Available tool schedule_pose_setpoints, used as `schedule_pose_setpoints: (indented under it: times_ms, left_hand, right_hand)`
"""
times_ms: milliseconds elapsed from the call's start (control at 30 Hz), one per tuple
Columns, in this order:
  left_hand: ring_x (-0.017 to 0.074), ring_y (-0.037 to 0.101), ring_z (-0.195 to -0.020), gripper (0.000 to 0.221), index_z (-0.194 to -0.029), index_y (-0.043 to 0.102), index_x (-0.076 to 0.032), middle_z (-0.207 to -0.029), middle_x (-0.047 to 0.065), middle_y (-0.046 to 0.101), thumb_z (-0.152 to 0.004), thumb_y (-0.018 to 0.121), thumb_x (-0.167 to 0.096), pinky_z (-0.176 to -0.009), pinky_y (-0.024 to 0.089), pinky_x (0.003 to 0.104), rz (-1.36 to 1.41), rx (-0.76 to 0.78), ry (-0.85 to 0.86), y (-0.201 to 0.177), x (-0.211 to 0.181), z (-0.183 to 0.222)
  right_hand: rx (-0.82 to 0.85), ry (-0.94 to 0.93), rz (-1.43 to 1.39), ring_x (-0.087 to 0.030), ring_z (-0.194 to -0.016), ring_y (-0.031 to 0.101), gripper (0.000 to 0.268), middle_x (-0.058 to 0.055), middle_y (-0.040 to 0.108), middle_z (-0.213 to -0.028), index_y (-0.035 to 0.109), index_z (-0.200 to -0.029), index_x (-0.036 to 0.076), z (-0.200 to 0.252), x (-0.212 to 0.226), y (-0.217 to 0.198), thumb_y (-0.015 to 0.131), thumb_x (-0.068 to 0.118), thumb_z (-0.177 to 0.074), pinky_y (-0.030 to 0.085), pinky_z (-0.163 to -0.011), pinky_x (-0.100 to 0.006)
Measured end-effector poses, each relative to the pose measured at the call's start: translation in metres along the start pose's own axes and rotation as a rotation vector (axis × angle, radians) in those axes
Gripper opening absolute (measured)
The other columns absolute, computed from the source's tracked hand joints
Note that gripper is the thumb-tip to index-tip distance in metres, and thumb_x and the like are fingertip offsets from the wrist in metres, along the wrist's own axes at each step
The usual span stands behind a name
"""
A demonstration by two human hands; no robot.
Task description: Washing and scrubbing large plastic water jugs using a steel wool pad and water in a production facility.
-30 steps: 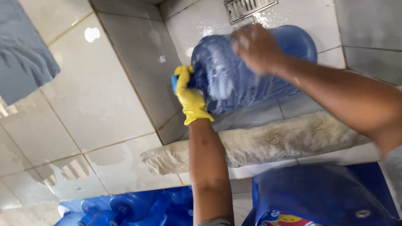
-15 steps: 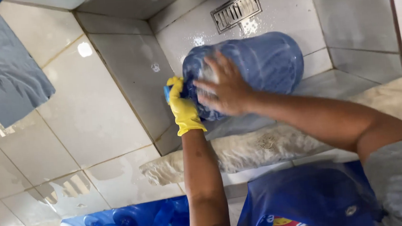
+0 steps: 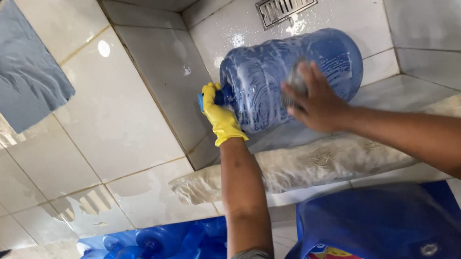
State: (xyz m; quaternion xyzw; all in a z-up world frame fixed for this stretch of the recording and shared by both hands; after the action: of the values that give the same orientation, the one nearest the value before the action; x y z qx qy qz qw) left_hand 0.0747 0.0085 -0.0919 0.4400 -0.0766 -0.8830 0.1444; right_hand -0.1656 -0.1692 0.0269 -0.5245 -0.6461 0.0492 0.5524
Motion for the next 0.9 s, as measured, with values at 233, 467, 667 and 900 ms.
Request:
schedule_pose_setpoints:
  times_ms: [233, 467, 667, 900]
  left_hand:
    - [0.0191, 0.062, -0.072, 0.014, -0.078, 0.063, -0.013, -0.075, 0.004, 0.062, -0.078, 0.075, -0.006, -0.077, 0.054, 0.034, 0.025, 0.138, -0.041, 0.059, -0.038, 0.093]
    - [0.0206, 0.061, -0.074, 0.011, -0.084, 0.066, -0.007, -0.081, 0.006, 0.062, -0.075, 0.07, -0.002, -0.081, 0.056, 0.035, 0.124, 0.111, -0.04, 0.042, -0.03, 0.069]
    - [0.0192, 0.061, -0.073, 0.012, -0.086, 0.066, -0.008, -0.082, 0.005, 0.065, -0.075, 0.07, -0.004, -0.079, 0.056, 0.035, 0.134, 0.066, -0.047, 0.024, -0.019, 0.043]
    - [0.0177, 0.062, -0.072, 0.008, -0.082, 0.066, -0.009, -0.077, 0.004, 0.064, -0.077, 0.07, -0.004, -0.079, 0.056, 0.033, 0.128, 0.036, -0.119, 0.03, -0.024, 0.052]
  right_hand:
    - [0.672, 0.809, -0.211, -0.032, -0.087, 0.035, 0.038, -0.015, 0.035, -0.1, 0.047, -0.104, 0.015, -0.082, -0.068, 0.044, 0.026, 0.044, -0.114, 0.041, -0.113, -0.061]
    - [0.613, 0.952, -0.13, -0.042, -0.148, 0.027, 0.043, -0.019, 0.036, -0.159, 0.059, -0.137, 0.025, -0.011, -0.092, 0.01, 0.038, 0.045, -0.106, 0.017, -0.117, -0.065]
    - [0.62, 0.748, -0.109, -0.045, -0.148, 0.023, 0.07, -0.026, 0.033, -0.157, 0.049, -0.142, 0.01, -0.053, -0.055, 0.022, 0.017, 0.058, -0.103, 0.021, -0.114, -0.069]
    - [0.714, 1.503, -0.042, -0.054, -0.148, 0.026, 0.073, -0.026, 0.014, -0.166, 0.012, -0.165, 0.018, 0.013, -0.139, -0.007, 0.016, 0.06, -0.106, 0.029, -0.118, -0.065]
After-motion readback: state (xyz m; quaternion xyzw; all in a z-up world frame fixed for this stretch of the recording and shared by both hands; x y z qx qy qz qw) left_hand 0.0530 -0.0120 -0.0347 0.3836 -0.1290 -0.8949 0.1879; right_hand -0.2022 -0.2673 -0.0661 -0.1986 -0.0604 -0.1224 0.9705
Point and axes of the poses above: each hand's wrist, its own z-axis away from the middle knuckle, its own y-axis out of the palm, x = y × z, the point moved 7 cm from there along -z, towards the middle knuckle
